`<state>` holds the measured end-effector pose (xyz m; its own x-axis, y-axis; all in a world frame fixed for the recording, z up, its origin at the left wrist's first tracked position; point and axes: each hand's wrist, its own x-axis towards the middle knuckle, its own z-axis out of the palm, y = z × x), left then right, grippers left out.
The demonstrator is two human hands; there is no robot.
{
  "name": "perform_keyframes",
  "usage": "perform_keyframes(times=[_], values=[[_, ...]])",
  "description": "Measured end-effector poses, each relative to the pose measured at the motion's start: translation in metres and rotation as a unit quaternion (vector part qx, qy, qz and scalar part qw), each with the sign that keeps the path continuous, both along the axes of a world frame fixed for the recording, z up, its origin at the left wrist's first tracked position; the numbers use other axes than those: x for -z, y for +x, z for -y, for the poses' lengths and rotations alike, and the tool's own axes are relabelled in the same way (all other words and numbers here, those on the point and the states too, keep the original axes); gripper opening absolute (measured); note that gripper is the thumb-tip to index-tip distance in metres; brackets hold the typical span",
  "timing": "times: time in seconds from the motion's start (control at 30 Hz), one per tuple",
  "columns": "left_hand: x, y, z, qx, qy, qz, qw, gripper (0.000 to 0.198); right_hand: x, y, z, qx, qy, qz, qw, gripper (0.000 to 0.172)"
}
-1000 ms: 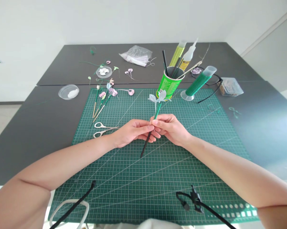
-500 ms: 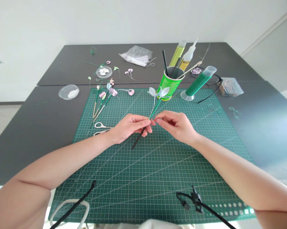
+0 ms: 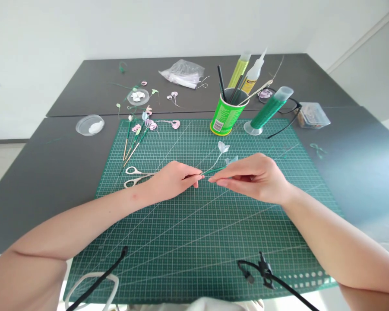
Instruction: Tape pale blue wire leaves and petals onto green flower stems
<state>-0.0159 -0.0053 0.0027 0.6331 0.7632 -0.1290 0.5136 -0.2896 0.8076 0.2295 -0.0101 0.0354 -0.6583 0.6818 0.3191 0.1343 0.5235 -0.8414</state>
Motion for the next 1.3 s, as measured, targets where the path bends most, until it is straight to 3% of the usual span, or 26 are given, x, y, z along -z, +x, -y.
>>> perform_keyframes(times=[0.13, 0.27, 0.6, 0.8, 1.1, 1.3], values=[[-0.004, 0.001, 0.001, 0.031, 0.026, -0.017, 0.999, 0.035, -0.005, 0.006, 0.0, 0.037, -0.047, -0.034, 0.998, 0.017], [-0.009, 0.0, 0.003, 0.082, 0.042, -0.034, 0.995, 0.035, -0.006, 0.01, -0.003, 0.086, -0.044, -0.042, 0.995, 0.024], [-0.017, -0.001, 0.02, 0.182, 0.151, -0.058, 0.97, 0.03, -0.007, 0.017, -0.009, 0.068, 0.012, 0.02, 0.997, 0.036], [-0.025, 0.0, 0.028, 0.236, 0.262, -0.09, 0.931, 0.026, -0.005, 0.02, -0.018, 0.069, -0.051, 0.026, 0.996, 0.032], [-0.038, -0.001, 0.037, 0.145, 0.437, -0.016, 0.887, 0.027, 0.014, 0.023, -0.036, 0.046, -0.172, 0.059, 0.982, 0.035], [-0.05, -0.004, 0.034, 0.068, 0.491, -0.029, 0.868, 0.023, 0.027, 0.026, -0.042, 0.033, -0.159, 0.093, 0.982, 0.035]])
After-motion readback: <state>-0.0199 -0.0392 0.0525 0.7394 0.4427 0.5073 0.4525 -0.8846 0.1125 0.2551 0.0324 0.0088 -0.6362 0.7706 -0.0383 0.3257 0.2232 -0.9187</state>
